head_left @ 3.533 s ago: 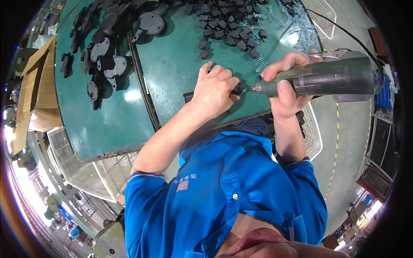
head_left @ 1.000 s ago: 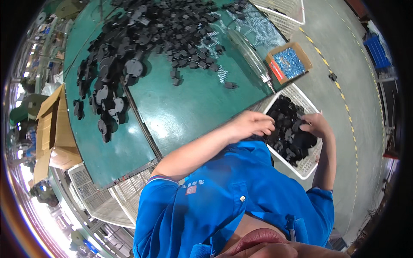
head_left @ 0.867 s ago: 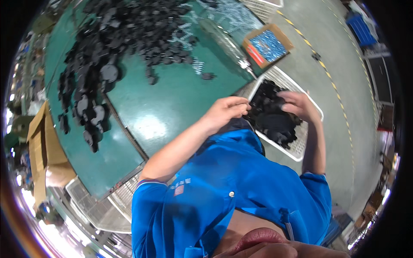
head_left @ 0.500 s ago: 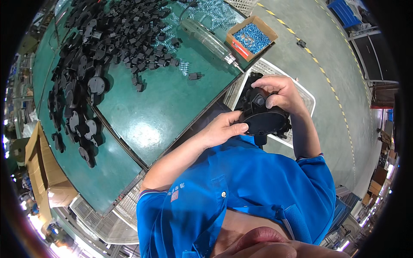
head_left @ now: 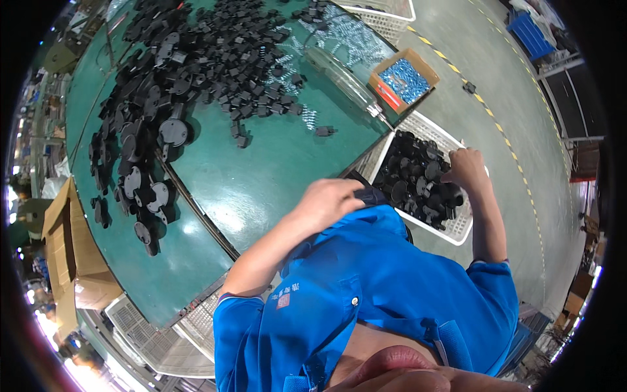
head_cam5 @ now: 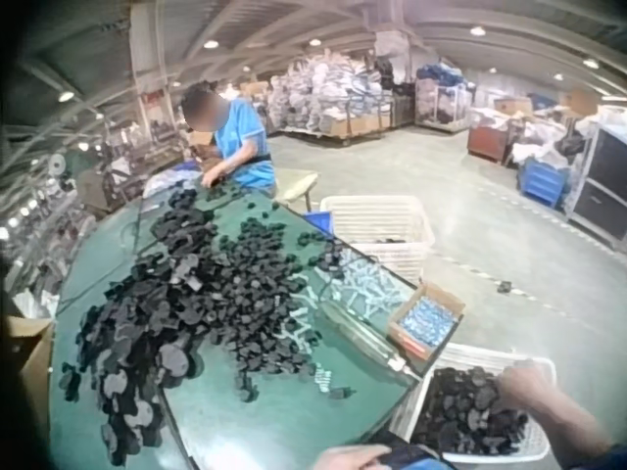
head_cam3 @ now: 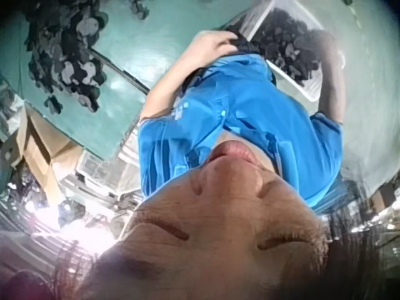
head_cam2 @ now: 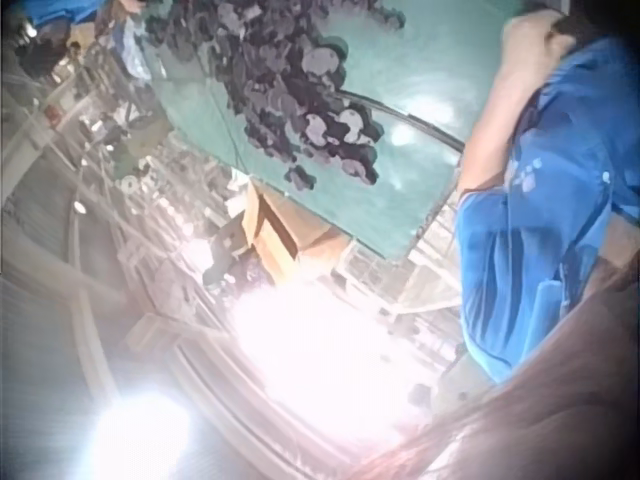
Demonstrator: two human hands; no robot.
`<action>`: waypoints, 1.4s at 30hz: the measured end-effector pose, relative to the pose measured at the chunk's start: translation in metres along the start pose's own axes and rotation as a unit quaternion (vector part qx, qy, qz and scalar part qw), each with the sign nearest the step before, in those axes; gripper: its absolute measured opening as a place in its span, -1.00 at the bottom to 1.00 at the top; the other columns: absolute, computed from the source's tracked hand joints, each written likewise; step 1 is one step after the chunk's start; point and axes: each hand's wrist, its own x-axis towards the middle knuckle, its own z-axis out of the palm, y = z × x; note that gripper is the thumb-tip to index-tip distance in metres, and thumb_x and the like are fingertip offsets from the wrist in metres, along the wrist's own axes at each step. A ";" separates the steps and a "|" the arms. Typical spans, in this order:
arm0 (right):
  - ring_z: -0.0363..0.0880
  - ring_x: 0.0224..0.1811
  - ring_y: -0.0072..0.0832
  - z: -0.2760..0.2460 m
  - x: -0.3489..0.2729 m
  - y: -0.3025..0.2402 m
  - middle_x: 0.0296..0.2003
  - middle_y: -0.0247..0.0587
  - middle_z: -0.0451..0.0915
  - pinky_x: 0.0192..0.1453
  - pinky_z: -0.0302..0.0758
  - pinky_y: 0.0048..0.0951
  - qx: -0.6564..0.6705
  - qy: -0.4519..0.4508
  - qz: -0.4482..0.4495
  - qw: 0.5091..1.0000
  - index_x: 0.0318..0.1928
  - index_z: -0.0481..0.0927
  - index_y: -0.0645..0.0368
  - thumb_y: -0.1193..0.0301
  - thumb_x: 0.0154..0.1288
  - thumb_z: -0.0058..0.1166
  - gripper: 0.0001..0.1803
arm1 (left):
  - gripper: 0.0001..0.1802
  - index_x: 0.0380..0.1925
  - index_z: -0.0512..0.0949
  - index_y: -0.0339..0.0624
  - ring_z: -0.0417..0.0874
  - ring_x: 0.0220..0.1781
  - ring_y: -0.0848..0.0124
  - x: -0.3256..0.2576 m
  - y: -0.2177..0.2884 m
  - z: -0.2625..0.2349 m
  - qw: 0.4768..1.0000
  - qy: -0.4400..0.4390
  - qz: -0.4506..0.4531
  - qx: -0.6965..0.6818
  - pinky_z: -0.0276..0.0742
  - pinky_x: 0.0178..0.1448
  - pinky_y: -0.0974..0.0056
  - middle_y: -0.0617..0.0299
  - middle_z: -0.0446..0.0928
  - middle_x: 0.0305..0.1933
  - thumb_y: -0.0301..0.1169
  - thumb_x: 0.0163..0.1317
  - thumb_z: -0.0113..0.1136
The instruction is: The person repeatedly picks up small black plastic components and screws from a green workbench, aligns them, and uses a power drill to fasten them together. The person places the assembled units into a white basket and continues the cycle with additional parts.
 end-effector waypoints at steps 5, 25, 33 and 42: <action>0.64 -0.28 -0.17 -0.040 0.011 -0.115 -0.27 -0.15 0.62 -0.19 0.59 -0.26 0.336 0.374 -0.355 0.788 -0.10 0.67 0.11 0.38 0.07 0.35 -0.67 | -0.84 -0.26 0.66 -0.24 0.70 -0.34 0.17 0.009 -0.017 -0.051 0.973 0.206 -0.046 0.094 0.59 -0.23 0.18 0.04 0.65 -0.34 -0.43 0.17 0.29; 0.65 -0.16 -0.09 -0.088 0.136 -0.028 -0.25 -0.03 0.65 -0.10 0.57 -0.13 0.138 0.341 -0.131 0.921 -0.29 0.65 0.17 0.43 0.08 0.23 -0.84 | -0.88 -0.39 0.63 -0.18 0.60 -0.08 0.26 0.097 -0.045 -0.071 0.810 0.168 -0.163 0.538 0.53 -0.05 0.16 0.20 0.52 -0.21 -0.43 0.13 0.14; 0.66 -0.17 -0.09 -0.101 0.151 -0.020 -0.29 -0.06 0.68 -0.10 0.57 -0.11 0.163 0.247 -0.199 0.934 -0.30 0.64 0.17 0.35 0.06 0.30 -0.79 | -0.92 -0.41 0.55 -0.18 0.56 -0.06 0.17 0.056 -0.058 -0.083 0.852 0.229 -0.095 0.461 0.50 -0.04 0.13 0.13 0.50 -0.19 -0.44 0.09 0.22; 0.67 -0.29 -0.26 -0.068 0.091 -0.025 -0.31 -0.15 0.66 -0.18 0.56 -0.33 0.356 0.530 -0.208 0.741 0.00 0.67 0.11 0.50 0.22 0.22 -0.69 | -0.71 -0.25 0.53 -0.15 0.61 -0.24 0.14 0.033 -0.045 -0.068 0.922 0.255 -0.028 0.291 0.47 -0.08 0.09 0.16 0.57 -0.36 -0.49 0.00 0.37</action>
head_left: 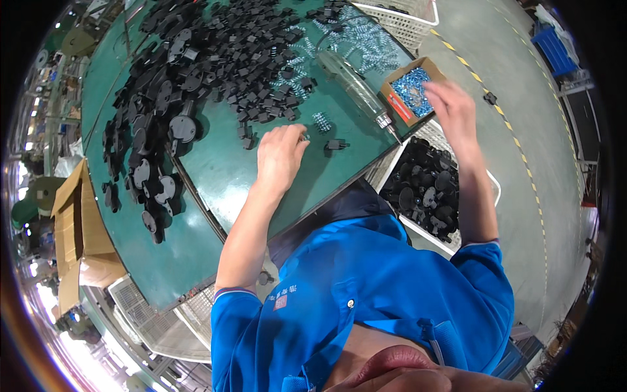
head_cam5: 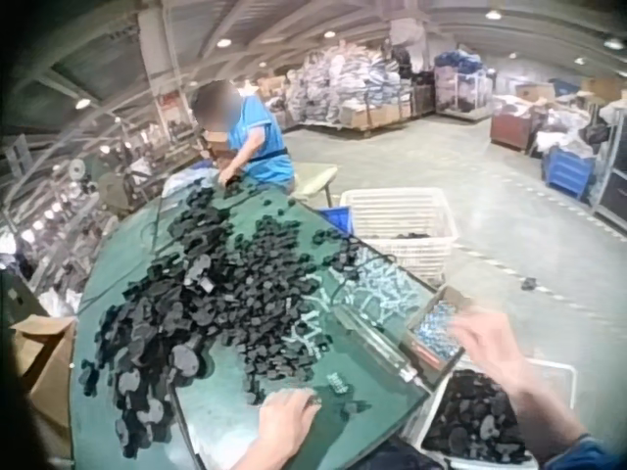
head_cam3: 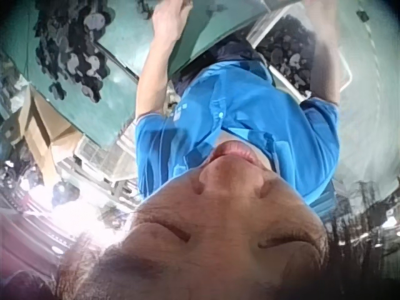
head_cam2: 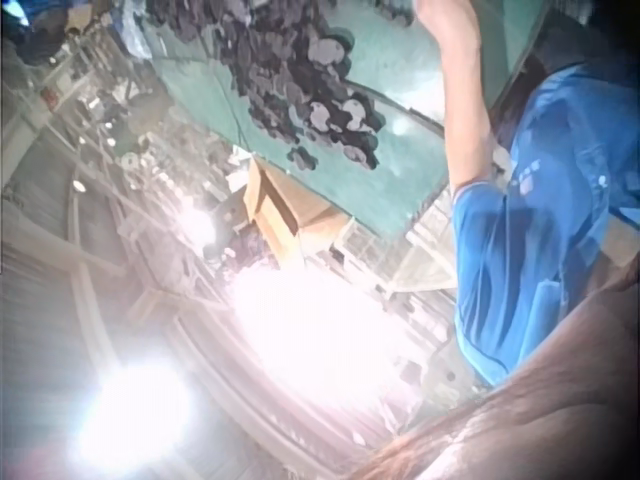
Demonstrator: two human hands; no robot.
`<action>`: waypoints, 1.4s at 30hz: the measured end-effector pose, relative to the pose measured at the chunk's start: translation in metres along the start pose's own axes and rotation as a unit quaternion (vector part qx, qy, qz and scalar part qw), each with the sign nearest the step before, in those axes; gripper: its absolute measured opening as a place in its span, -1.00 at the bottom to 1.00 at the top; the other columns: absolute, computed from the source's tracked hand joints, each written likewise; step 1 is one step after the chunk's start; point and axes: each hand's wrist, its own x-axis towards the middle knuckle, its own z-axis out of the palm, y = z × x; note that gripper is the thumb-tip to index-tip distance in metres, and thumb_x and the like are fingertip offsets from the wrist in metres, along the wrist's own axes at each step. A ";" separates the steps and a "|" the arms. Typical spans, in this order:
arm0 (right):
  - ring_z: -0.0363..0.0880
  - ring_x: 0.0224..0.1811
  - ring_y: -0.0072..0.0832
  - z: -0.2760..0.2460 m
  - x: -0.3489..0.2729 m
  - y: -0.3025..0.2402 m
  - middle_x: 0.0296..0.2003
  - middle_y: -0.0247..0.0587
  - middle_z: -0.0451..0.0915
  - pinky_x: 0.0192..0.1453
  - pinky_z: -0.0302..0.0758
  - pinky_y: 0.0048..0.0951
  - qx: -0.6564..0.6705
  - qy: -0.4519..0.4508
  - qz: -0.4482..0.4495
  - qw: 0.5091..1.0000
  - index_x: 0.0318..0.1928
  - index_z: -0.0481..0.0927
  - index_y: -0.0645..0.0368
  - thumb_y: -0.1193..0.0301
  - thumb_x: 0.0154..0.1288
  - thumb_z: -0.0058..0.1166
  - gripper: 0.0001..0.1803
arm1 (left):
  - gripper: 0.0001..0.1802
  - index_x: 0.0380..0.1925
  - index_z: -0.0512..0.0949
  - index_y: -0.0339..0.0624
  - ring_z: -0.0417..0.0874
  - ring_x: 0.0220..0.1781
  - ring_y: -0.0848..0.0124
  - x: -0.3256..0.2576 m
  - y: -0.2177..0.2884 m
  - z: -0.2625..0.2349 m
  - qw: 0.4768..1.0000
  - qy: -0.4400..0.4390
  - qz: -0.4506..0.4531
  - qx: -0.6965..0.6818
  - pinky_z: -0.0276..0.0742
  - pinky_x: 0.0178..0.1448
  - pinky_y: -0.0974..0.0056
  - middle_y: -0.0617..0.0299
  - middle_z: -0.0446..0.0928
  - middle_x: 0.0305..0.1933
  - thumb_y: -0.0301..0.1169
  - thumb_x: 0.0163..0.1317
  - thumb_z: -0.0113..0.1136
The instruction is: The person repeatedly picks up small black plastic components and screws from a green workbench, aligns them, and uses a power drill to fasten them together. The person places the assembled units into a white basket and continues the cycle with additional parts.
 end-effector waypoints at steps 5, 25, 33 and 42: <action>0.58 -0.31 -0.62 0.032 -0.108 -0.005 -0.27 -0.30 0.67 -0.18 0.53 -0.58 0.407 -0.006 0.368 0.836 -0.05 0.64 0.36 0.55 0.26 0.24 -0.75 | -0.78 -0.24 0.60 -0.14 0.61 0.00 0.11 0.033 0.029 0.025 0.977 0.021 0.202 -0.059 0.47 0.12 0.08 0.15 0.61 -0.12 -0.51 0.05 0.32; 0.69 -0.32 -0.48 0.084 -0.137 -0.051 -0.31 -0.15 0.67 -0.20 0.60 -0.52 0.365 0.181 0.331 0.851 -0.05 0.66 0.39 0.53 0.37 0.15 -0.79 | -0.75 -0.34 0.50 -0.14 0.54 0.27 0.06 0.073 0.059 0.095 0.960 0.064 0.266 -0.063 0.41 0.38 0.00 0.13 0.62 0.09 -0.47 -0.03 0.36; 0.63 -0.18 -0.15 0.061 -0.121 -0.041 -0.18 -0.08 0.63 -0.10 0.57 -0.27 -0.046 0.127 0.041 0.990 -0.04 0.65 0.24 0.54 0.07 0.33 -0.62 | -0.72 -0.34 0.50 -0.16 0.51 0.29 0.07 0.062 0.066 0.068 0.969 0.044 0.216 -0.112 0.43 0.34 0.03 0.13 0.59 0.14 -0.52 -0.05 0.39; 0.60 -0.16 -0.28 0.095 -0.037 -0.118 -0.25 -0.16 0.53 -0.17 0.56 -0.28 0.052 -0.100 -0.101 0.989 -0.15 0.62 0.12 0.48 0.08 0.29 -0.73 | -0.68 0.09 0.59 -0.32 0.54 -0.29 0.53 -0.034 0.009 -0.006 0.840 0.025 -0.253 -0.479 0.47 -0.11 0.42 0.25 0.53 -0.21 -0.53 0.36 0.11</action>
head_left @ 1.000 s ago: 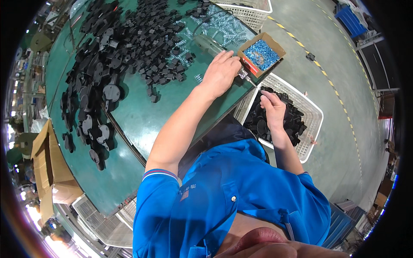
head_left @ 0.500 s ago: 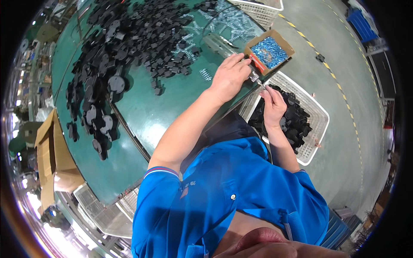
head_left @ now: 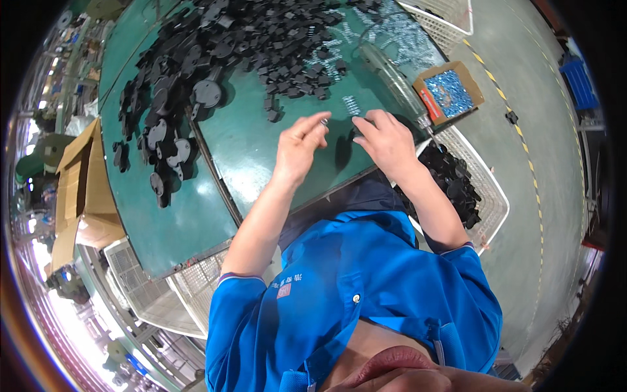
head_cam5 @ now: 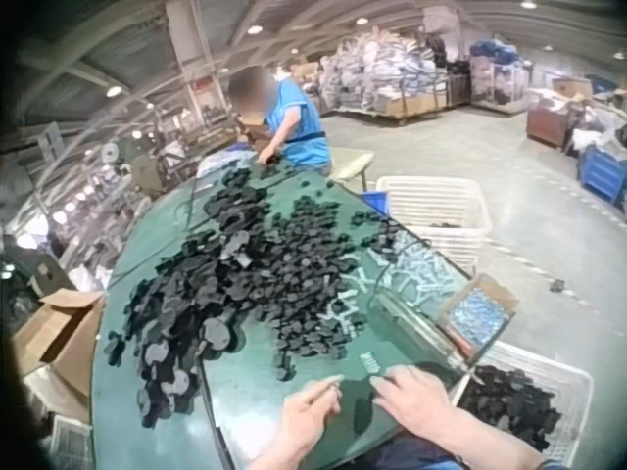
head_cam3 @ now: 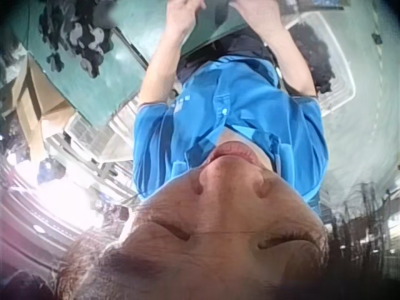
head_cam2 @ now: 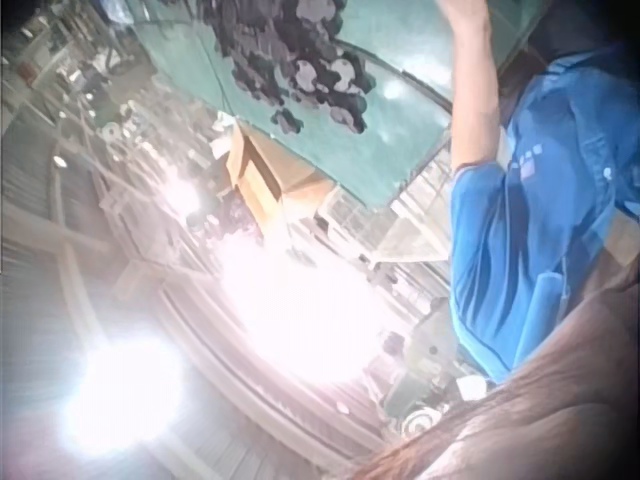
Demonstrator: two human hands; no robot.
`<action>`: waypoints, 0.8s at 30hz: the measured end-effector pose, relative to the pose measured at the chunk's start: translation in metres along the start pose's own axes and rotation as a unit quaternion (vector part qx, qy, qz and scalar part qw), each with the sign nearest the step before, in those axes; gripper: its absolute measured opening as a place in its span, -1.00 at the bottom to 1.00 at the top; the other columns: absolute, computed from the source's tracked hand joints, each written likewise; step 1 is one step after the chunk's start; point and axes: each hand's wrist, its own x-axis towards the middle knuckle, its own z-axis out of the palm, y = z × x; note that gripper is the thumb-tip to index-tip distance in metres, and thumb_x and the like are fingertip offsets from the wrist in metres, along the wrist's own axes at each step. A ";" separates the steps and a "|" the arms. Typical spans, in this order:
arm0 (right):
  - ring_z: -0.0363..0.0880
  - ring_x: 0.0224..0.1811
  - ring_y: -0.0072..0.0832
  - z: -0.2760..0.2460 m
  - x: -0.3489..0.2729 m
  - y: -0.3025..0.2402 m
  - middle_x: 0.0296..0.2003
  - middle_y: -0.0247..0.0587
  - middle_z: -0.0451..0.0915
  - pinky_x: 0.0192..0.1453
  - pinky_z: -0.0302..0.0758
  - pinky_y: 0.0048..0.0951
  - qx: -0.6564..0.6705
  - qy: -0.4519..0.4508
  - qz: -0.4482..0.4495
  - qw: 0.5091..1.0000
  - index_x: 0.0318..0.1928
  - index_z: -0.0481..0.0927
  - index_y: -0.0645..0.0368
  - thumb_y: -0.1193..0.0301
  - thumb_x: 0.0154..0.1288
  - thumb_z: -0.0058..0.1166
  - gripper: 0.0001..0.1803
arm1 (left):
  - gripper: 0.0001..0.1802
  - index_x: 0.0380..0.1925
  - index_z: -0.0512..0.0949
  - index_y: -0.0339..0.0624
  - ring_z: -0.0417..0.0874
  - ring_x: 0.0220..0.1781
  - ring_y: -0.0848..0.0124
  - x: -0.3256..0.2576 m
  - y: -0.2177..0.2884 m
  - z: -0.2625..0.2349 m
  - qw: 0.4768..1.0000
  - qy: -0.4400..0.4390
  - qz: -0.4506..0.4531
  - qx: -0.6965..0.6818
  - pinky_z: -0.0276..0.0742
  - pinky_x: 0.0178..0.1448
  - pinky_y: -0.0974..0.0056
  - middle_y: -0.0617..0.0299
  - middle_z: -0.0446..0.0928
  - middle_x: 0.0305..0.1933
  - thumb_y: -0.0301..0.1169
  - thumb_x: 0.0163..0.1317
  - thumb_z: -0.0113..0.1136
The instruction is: The person repeatedly picks up small black plastic components and screws from a green workbench, aligns them, and uses a power drill to fasten them together. The person places the assembled units into a white basket and continues the cycle with additional parts.
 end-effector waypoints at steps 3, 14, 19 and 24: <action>0.57 -0.06 -0.26 0.021 0.007 -0.003 -0.29 -0.16 0.47 -0.10 0.56 -0.23 -0.049 -0.103 0.018 0.993 -0.23 0.56 0.14 0.49 0.06 0.27 -0.77 | -0.62 0.16 0.53 -0.38 0.54 -0.24 0.49 -0.028 -0.005 -0.013 0.998 -0.025 -0.041 -0.038 0.47 -0.04 0.41 0.23 0.51 -0.18 -0.57 0.34 0.13; 0.64 0.05 -0.31 0.025 0.005 -0.048 0.00 -0.12 0.46 0.10 0.61 -0.37 0.629 -0.040 0.112 0.768 0.02 0.53 0.40 0.67 0.29 0.15 -0.71 | -0.85 -0.17 0.51 -0.31 0.66 -0.27 0.45 -0.061 -0.021 -0.017 0.971 0.002 0.003 -0.241 0.61 -0.13 0.37 0.11 0.64 -0.24 -0.56 0.30 0.25; 0.66 -0.07 -0.35 0.016 0.010 -0.053 -0.09 -0.10 0.55 -0.03 0.63 -0.43 0.483 -0.051 0.061 0.872 -0.03 0.61 0.33 0.63 0.21 0.24 -0.71 | -0.88 -0.18 0.53 -0.32 0.66 -0.30 0.45 -0.063 -0.018 -0.022 0.984 0.014 0.015 -0.177 0.58 -0.16 0.38 0.15 0.63 -0.25 -0.57 0.31 0.22; 0.67 -0.21 -0.35 -0.001 0.021 -0.065 -0.25 -0.11 0.60 -0.19 0.60 -0.45 0.314 -0.042 0.006 0.949 -0.10 0.65 0.27 0.52 0.12 0.36 -0.69 | -0.90 -0.18 0.54 -0.32 0.65 -0.34 0.48 -0.061 -0.006 -0.023 0.998 0.012 0.051 -0.043 0.56 -0.19 0.40 0.21 0.61 -0.28 -0.54 0.34 0.19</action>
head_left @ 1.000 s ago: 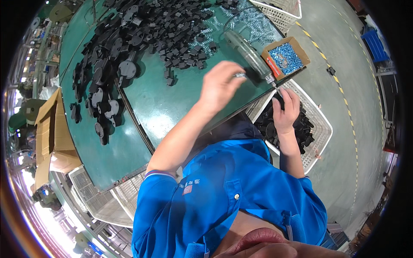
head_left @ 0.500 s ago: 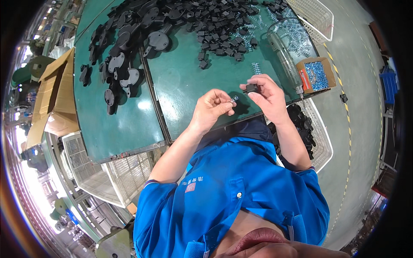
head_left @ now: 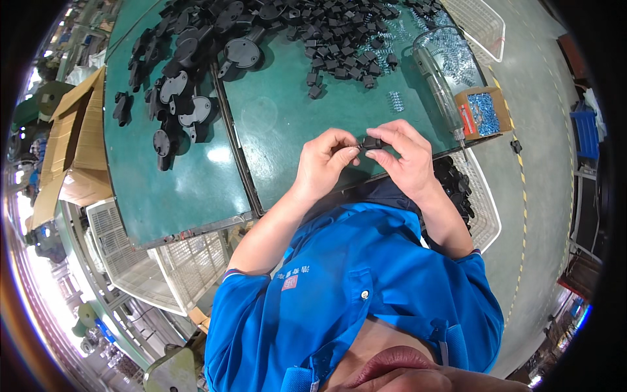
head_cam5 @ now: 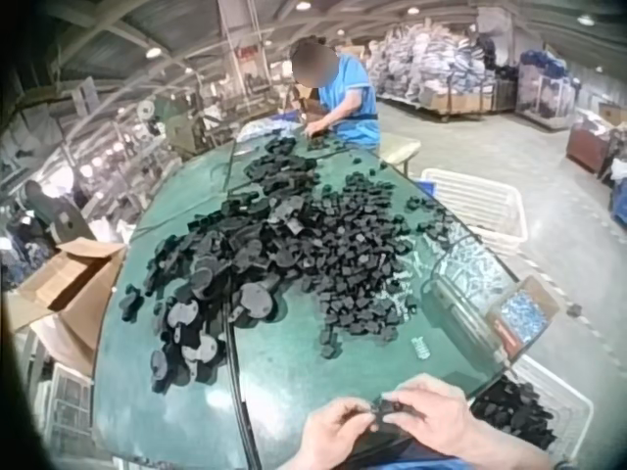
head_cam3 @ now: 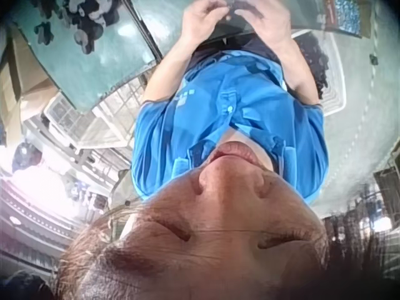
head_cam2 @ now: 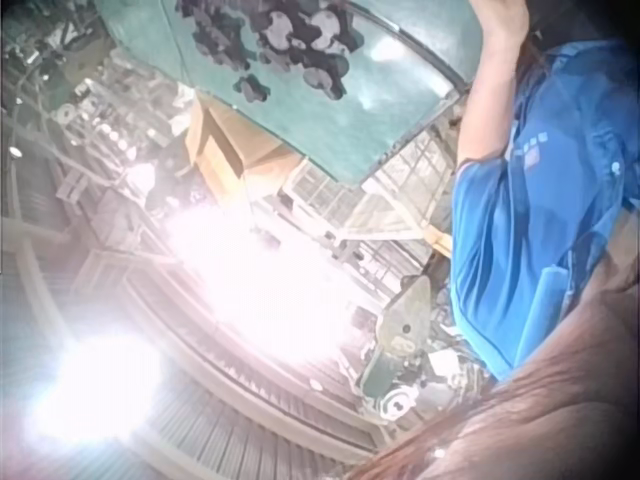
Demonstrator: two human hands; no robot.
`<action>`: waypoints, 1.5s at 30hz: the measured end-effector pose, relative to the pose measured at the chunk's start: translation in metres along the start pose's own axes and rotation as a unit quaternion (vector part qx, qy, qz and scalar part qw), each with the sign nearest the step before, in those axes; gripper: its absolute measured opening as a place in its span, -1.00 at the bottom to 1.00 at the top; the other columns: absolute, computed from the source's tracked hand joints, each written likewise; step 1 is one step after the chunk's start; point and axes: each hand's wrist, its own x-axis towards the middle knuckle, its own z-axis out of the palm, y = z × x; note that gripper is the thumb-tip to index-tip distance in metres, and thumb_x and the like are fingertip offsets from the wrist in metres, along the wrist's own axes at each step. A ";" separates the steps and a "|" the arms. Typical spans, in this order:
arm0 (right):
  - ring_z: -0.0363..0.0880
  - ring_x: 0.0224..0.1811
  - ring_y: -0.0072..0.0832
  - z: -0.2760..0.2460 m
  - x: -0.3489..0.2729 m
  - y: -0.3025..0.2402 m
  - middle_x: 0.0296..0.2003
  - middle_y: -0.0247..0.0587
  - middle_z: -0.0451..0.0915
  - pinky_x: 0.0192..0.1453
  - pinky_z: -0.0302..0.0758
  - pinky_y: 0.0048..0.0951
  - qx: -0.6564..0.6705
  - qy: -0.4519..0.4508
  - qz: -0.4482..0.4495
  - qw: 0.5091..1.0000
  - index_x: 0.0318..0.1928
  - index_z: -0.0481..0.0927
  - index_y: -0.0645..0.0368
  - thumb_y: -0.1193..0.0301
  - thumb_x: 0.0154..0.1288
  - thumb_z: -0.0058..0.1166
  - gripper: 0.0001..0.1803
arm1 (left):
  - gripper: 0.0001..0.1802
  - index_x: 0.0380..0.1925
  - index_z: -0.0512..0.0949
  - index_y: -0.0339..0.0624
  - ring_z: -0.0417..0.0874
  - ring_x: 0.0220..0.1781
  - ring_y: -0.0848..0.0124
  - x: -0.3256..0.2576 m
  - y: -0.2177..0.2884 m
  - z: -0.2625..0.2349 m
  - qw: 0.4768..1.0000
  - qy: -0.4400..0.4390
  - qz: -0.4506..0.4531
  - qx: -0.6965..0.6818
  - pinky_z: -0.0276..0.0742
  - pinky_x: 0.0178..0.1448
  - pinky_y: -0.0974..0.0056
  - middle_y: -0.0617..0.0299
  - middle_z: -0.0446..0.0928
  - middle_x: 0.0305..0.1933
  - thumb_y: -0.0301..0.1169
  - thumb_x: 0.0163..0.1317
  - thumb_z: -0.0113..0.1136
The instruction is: The person repeatedly picks up small black plastic components and screws from a green workbench, aligns them, and uses a power drill to fasten them together. The person places the assembled units into a white basket and continues the cycle with additional parts.
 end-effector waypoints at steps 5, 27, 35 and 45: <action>0.67 -0.38 -0.33 0.003 -0.002 -0.002 -0.39 -0.14 0.60 -0.33 0.58 -0.43 -0.012 -0.002 0.018 1.000 -0.17 0.65 0.26 0.40 0.07 0.43 -0.66 | -0.87 -0.14 0.54 -0.28 0.64 -0.35 0.48 0.002 -0.009 -0.002 0.990 -0.048 -0.022 -0.131 0.55 -0.22 0.40 0.21 0.60 -0.30 -0.50 0.35 0.20; 0.62 -0.32 -0.61 0.009 -0.004 0.047 -0.30 -0.25 0.69 -0.21 0.56 -0.54 0.183 0.045 0.105 0.977 -0.17 0.51 0.24 0.59 0.15 0.25 -0.76 | -0.60 -0.09 0.48 -0.21 0.65 -0.40 0.34 0.043 -0.016 -0.021 0.993 -0.039 -0.115 -0.002 0.56 -0.35 0.27 0.15 0.62 -0.34 -0.22 0.22 0.38; 0.65 -0.23 -0.55 -0.005 -0.009 0.052 -0.24 -0.16 0.68 -0.11 0.57 -0.52 0.231 0.048 0.110 0.965 -0.17 0.45 0.25 0.58 0.18 0.23 -0.75 | -0.39 0.01 0.39 -0.24 0.63 0.00 0.05 0.119 0.010 -0.185 0.640 0.251 -0.002 0.726 0.54 0.05 0.04 -0.01 0.62 -0.11 -0.27 0.01 0.45; 0.65 -0.24 -0.53 -0.005 -0.016 0.048 -0.26 -0.16 0.69 -0.14 0.57 -0.49 0.174 0.026 0.123 0.977 -0.15 0.49 0.27 0.50 0.21 0.25 -0.75 | 0.07 0.43 0.07 -0.22 0.68 -0.42 0.29 0.000 0.040 -0.072 0.945 0.044 -0.074 0.315 0.60 -0.23 0.22 0.13 0.67 -0.37 -0.29 -0.01 0.54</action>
